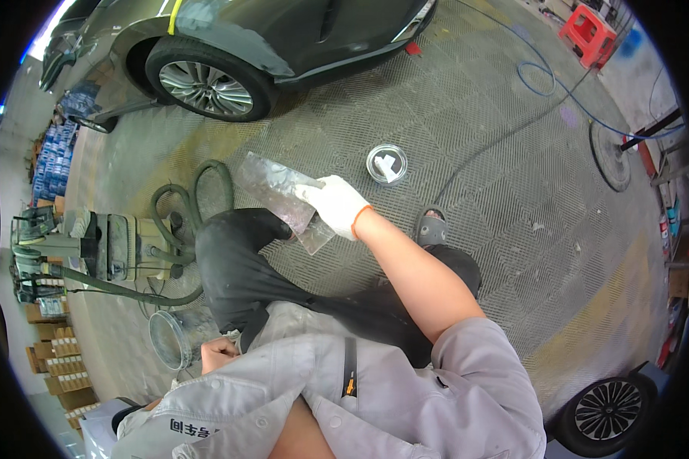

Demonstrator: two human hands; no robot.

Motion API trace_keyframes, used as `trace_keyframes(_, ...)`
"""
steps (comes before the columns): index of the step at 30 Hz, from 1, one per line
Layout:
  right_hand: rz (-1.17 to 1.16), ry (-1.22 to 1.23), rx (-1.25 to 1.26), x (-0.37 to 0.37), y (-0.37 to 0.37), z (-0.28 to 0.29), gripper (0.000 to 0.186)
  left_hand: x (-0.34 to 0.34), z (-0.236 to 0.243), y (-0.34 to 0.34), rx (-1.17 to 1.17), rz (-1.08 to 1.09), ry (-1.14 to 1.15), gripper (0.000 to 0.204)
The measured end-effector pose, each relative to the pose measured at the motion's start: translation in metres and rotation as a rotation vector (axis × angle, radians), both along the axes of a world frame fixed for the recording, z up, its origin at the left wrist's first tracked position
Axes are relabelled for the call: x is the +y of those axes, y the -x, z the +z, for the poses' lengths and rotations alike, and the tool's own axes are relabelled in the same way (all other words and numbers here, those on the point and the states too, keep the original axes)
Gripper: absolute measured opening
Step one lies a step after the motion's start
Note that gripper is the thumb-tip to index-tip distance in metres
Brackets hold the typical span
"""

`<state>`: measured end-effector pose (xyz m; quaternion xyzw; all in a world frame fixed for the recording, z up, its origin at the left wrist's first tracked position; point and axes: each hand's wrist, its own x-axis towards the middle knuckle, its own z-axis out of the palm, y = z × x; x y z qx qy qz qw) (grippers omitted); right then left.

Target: The person scoops body filler from a container onto a metal spreader and applies it to a marked area on the front fender of a car. They smooth the filler with the spreader and a cloth, working within the taped-off section.

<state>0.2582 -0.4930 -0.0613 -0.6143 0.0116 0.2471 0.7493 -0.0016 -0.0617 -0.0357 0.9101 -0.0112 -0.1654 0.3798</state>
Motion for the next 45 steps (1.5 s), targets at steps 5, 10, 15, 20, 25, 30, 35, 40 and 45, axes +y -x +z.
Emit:
trace_keyframes(5, -0.071, -0.061, -0.071, 0.019, 0.013, -0.003, 0.041, 0.031, 0.027, -0.078, 0.533, -0.358, 0.357, 0.011)
trace_keyframes(10, -0.078, -0.085, -0.112, 0.035, 0.026, -0.002, 0.037, -0.044, -0.012, -0.206, 0.091, 0.269, 0.681, 0.055)
trace_keyframes(15, 0.073, 0.257, -0.211, 0.045, 0.024, 0.009, 0.038, -0.142, -0.045, -0.301, 0.002, 0.491, 1.279, 0.051)
trace_keyframes(20, -0.017, 0.865, -0.34, 0.022, 0.001, 0.013, 0.038, -0.148, -0.05, -0.353, -0.313, 0.553, 1.156, 0.035)
trace_keyframes(25, -0.481, 0.285, -0.532, 0.02, -0.006, -0.008, 0.064, -0.153, -0.07, -0.375, -0.363, 0.589, 0.989, 0.041)
trace_keyframes(30, -0.492, -0.032, -0.025, 0.035, -0.002, -0.027, 0.047, -0.176, -0.081, -0.379, -0.343, 0.601, 0.993, 0.037)
trace_keyframes(35, -0.292, 0.664, -0.193, 0.04, -0.008, -0.037, 0.038, -0.189, -0.078, -0.378, -0.423, 0.549, 0.953, 0.035)
trace_keyframes(40, -0.413, 0.541, -0.133, 0.039, -0.019, -0.04, 0.039, -0.199, -0.076, -0.367, -0.446, 0.37, 0.69, 0.035)
trace_keyframes(45, -0.46, 0.386, 0.019, 0.023, -0.026, -0.039, 0.039, -0.213, -0.078, -0.357, -0.478, 0.208, 0.62, 0.033)
